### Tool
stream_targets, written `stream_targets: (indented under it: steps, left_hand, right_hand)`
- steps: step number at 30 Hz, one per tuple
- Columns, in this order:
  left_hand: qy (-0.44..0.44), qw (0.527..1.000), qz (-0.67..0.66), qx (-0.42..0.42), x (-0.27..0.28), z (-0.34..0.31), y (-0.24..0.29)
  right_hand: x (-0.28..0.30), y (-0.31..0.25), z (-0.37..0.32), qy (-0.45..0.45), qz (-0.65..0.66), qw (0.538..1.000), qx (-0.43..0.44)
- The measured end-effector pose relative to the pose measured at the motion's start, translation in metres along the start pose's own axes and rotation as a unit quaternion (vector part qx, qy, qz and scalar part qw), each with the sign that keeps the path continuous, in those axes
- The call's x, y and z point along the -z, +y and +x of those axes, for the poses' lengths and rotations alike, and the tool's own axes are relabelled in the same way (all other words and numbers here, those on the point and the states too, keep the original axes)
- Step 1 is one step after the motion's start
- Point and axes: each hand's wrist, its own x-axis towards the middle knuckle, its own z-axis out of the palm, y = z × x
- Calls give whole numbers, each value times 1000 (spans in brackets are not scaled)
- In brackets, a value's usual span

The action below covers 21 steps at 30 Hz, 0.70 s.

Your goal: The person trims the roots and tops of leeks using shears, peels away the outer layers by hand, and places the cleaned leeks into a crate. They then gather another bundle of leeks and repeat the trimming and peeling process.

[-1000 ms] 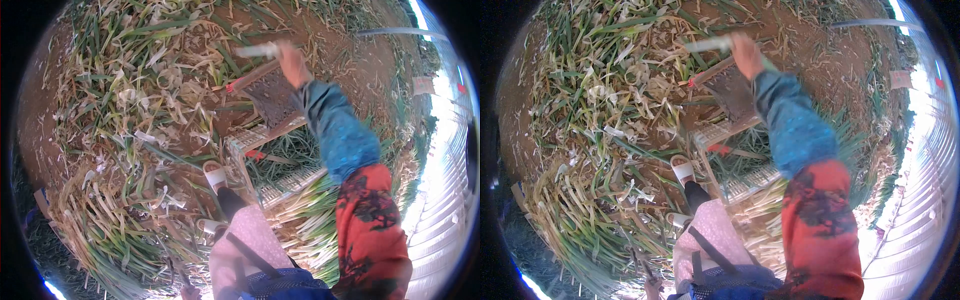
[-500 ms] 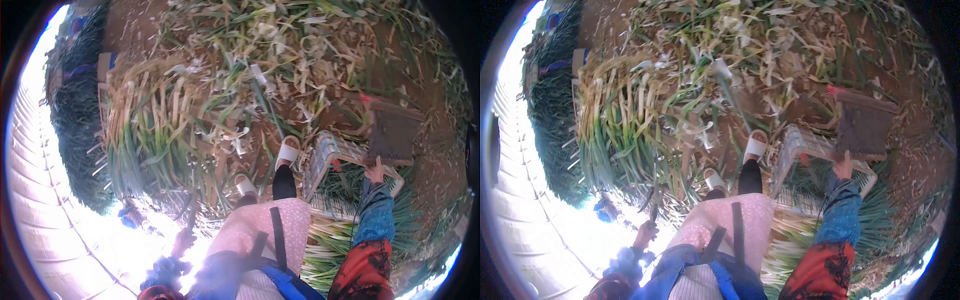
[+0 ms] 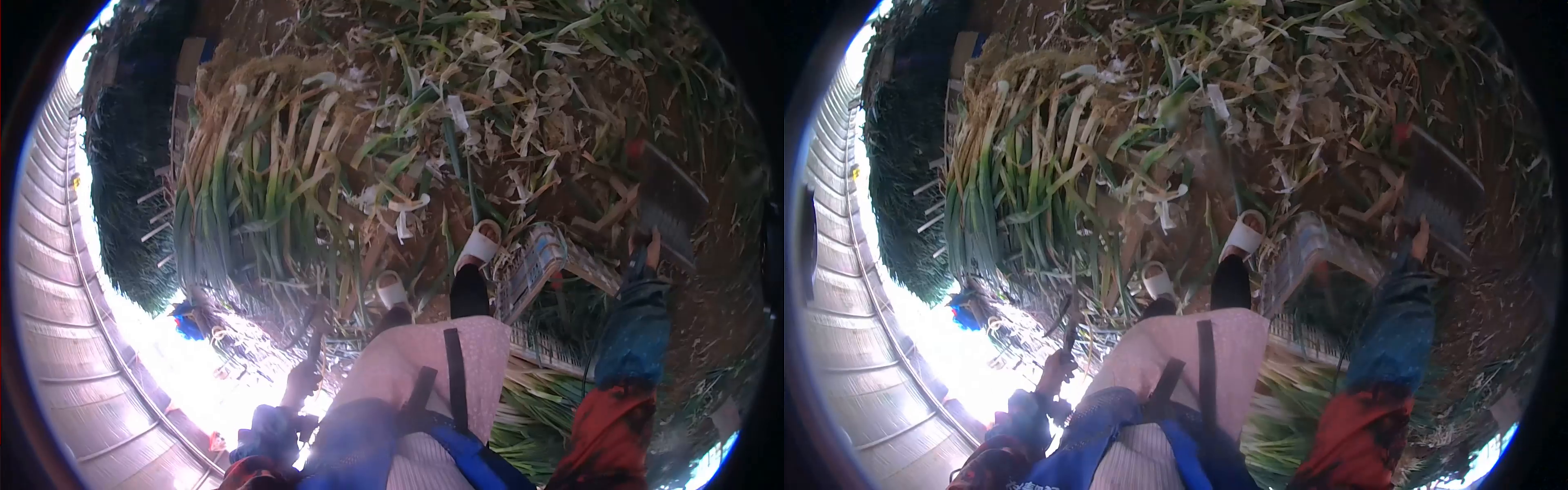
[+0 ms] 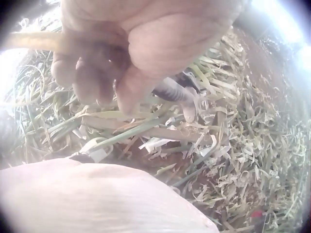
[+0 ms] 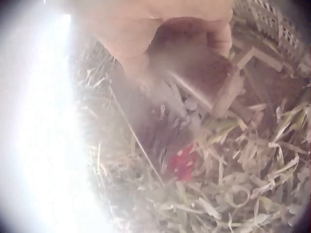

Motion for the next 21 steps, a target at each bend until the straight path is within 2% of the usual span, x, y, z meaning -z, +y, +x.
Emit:
stream_targets:
  steps: [1, 4, 6, 8, 9, 11, 14, 15, 16, 18, 19, 21]
  left_hand:
    - [21, 999, 37, 15, 1, 5, -13]
    - [40, 999, -15, -1, 13, 7, -56]
    - [41, 997, -59, 14, 18, 1, -63]
    - [44, 998, -41, 7, 26, 8, -84]
    - [49, 998, -28, 6, 30, 12, -92]
    - [63, 998, 14, 8, 38, 28, -119]
    - [72, 997, -34, -21, 50, 48, -154]
    - [81, 996, -13, -22, 54, 50, -155]
    - [70, 992, -88, -59, 60, 55, -171]
    - [72, 992, -81, -68, 75, 64, -183]
    - [62, 988, -122, -66, 85, 74, -194]
    - [56, 975, -178, -124, 109, 113, -227]
  right_hand:
    - [-9, -4, -9, -18, -60, 997, 34]
    - [-39, -21, -57, -75, -246, 957, 131]
    - [-64, -18, -100, -133, -356, 903, 199]
    - [-89, -8, -142, -194, -442, 830, 279]
    - [-104, -5, -155, -141, -393, 893, 170]
    - [-167, 14, -240, -93, -292, 950, 64]
    - [-205, 31, -319, -121, -473, 866, 110]
    - [-214, 42, -347, -154, -506, 835, 150]
    - [-223, 52, -375, -183, -535, 802, 193]
    - [-232, 73, -428, -190, -635, 707, 246]
    - [-229, 86, -453, -162, -682, 658, 274]
    - [-225, 116, -507, -175, -714, 599, 318]
